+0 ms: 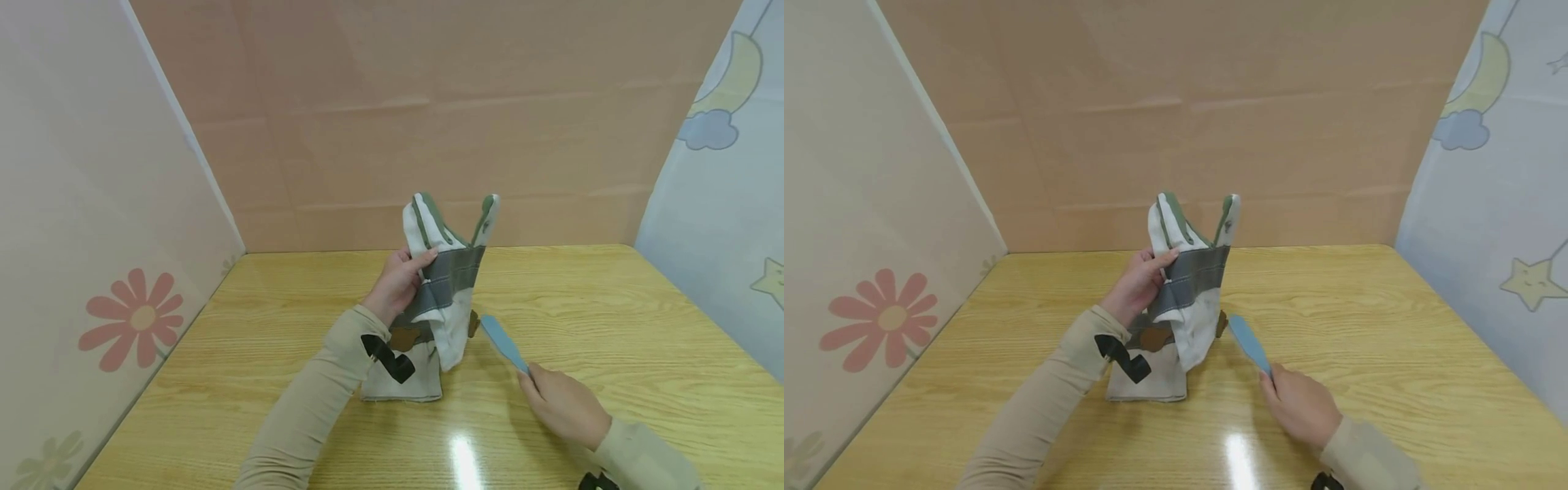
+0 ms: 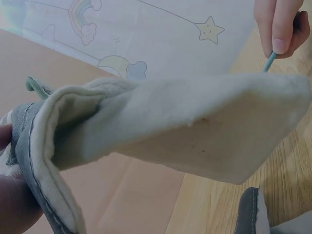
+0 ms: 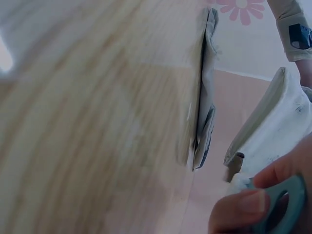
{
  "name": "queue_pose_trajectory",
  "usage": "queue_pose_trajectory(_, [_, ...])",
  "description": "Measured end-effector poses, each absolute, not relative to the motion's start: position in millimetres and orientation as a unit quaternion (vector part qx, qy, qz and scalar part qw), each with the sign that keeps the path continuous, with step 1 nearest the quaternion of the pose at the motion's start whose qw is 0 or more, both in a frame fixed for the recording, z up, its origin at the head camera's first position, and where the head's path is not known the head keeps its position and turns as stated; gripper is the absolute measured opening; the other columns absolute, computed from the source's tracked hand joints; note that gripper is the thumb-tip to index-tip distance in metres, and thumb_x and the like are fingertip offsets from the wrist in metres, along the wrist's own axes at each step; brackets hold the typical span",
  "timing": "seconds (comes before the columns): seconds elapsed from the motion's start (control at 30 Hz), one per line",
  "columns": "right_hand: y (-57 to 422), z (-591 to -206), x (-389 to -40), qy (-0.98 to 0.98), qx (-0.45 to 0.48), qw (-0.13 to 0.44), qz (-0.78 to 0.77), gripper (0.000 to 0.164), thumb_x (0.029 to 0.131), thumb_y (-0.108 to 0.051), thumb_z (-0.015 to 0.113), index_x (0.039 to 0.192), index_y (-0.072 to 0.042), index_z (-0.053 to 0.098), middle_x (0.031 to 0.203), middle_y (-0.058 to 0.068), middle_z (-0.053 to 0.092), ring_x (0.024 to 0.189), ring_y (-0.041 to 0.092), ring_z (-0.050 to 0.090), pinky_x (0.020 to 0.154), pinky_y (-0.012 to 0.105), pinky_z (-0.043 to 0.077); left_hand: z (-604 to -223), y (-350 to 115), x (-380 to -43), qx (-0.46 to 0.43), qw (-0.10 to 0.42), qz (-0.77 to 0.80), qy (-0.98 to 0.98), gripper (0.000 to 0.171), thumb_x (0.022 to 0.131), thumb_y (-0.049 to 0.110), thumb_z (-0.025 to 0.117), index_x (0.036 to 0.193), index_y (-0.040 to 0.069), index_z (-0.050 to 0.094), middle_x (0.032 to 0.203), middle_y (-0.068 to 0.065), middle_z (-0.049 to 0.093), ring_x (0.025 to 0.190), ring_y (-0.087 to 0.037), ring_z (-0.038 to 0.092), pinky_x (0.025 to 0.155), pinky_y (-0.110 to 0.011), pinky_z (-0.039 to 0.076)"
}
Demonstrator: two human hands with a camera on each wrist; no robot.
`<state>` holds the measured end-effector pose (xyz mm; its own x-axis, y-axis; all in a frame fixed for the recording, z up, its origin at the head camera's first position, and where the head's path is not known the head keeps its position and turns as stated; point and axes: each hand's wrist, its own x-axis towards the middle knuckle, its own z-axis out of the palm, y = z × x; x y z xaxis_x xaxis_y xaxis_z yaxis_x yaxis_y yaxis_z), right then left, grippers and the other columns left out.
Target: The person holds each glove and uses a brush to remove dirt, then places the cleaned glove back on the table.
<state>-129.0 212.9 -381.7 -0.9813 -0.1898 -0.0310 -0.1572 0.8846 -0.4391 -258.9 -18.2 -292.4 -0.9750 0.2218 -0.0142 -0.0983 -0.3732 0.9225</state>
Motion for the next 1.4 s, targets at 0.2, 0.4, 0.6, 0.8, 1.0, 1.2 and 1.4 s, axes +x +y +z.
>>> queue_pose_trajectory(0.2, [218.1,-382.5,-130.8,0.971,-0.073,0.064,-0.219,0.033,0.1,-0.025,0.036,0.071,-0.012,0.045,0.055,-0.002,0.038,0.045,0.007,0.031,0.041,0.02,0.028,-293.3,-19.6,-259.7,0.049,0.101,0.822,0.558,0.005,0.092,0.004,0.053,0.097,0.003,0.056,0.081,0.008,0.059,0.077,-0.002,0.056,0.071,-0.017,0.045])
queue_pose_trajectory(0.4, [214.1,-372.0,-134.2,0.969,-0.102,0.006,-0.225,0.034,0.102,-0.023,0.033,0.07,-0.012,0.042,0.054,-0.004,0.036,0.043,0.005,0.028,0.04,0.019,0.027,-296.0,-20.8,-260.2,0.033,0.106,0.814,0.57,0.013,0.092,0.006,0.056,0.104,0.002,0.056,0.084,0.007,0.059,0.079,-0.002,0.056,0.073,-0.018,0.045])
queue_pose_trajectory(0.6, [194.9,-353.4,-140.3,0.952,-0.149,-0.064,-0.261,0.031,0.103,-0.021,0.032,0.074,-0.012,0.04,0.053,-0.006,0.028,0.043,0.001,0.018,0.041,0.018,0.023,-296.7,-18.7,-256.7,0.038,0.108,0.814,0.57,0.013,0.091,0.006,0.057,0.104,0.002,0.056,0.083,0.007,0.059,0.075,-0.003,0.058,0.07,-0.018,0.047])
queue_pose_trajectory(0.8, [181.4,-347.6,-147.3,0.935,-0.166,-0.056,-0.308,0.03,0.103,-0.021,0.03,0.078,-0.01,0.042,0.055,-0.006,0.026,0.045,0.001,0.018,0.042,0.019,0.024,-298.3,-17.2,-249.3,0.054,0.139,0.804,0.576,0.031,0.095,0.013,0.053,0.122,-0.001,0.05,0.093,0.005,0.059,0.08,-0.004,0.059,0.075,-0.02,0.047])
queue_pose_trajectory(1.0, [179.7,-349.4,-149.5,0.921,-0.18,-0.037,-0.343,0.031,0.104,-0.02,0.027,0.078,-0.01,0.041,0.056,-0.006,0.027,0.046,0.001,0.02,0.044,0.02,0.027,-300.6,-18.7,-244.9,0.126,0.186,0.833,0.506,0.047,0.103,0.04,0.022,0.115,0.006,0.052,0.088,0.007,0.062,0.08,-0.005,0.06,0.079,-0.025,0.045])
queue_pose_trajectory(1.2, [181.5,-349.2,-149.9,0.892,-0.213,-0.029,-0.399,0.034,0.104,-0.019,0.026,0.077,-0.008,0.042,0.054,-0.008,0.032,0.045,0.0,0.025,0.043,0.023,0.029,-299.7,-18.0,-238.8,0.168,0.166,0.841,0.486,0.052,0.101,0.028,0.014,0.082,0.017,0.061,0.078,0.01,0.065,0.074,-0.004,0.059,0.078,-0.024,0.044])
queue_pose_trajectory(1.4, [183.9,-350.0,-152.6,0.854,-0.244,0.019,-0.458,0.037,0.105,-0.018,0.022,0.077,-0.002,0.043,0.054,-0.009,0.034,0.045,0.0,0.028,0.044,0.025,0.033,-295.9,-15.4,-232.7,0.262,0.123,0.739,0.609,0.041,0.09,0.006,0.026,0.12,-0.002,0.052,0.114,-0.011,0.063,0.104,-0.016,0.059,0.095,-0.032,0.045])
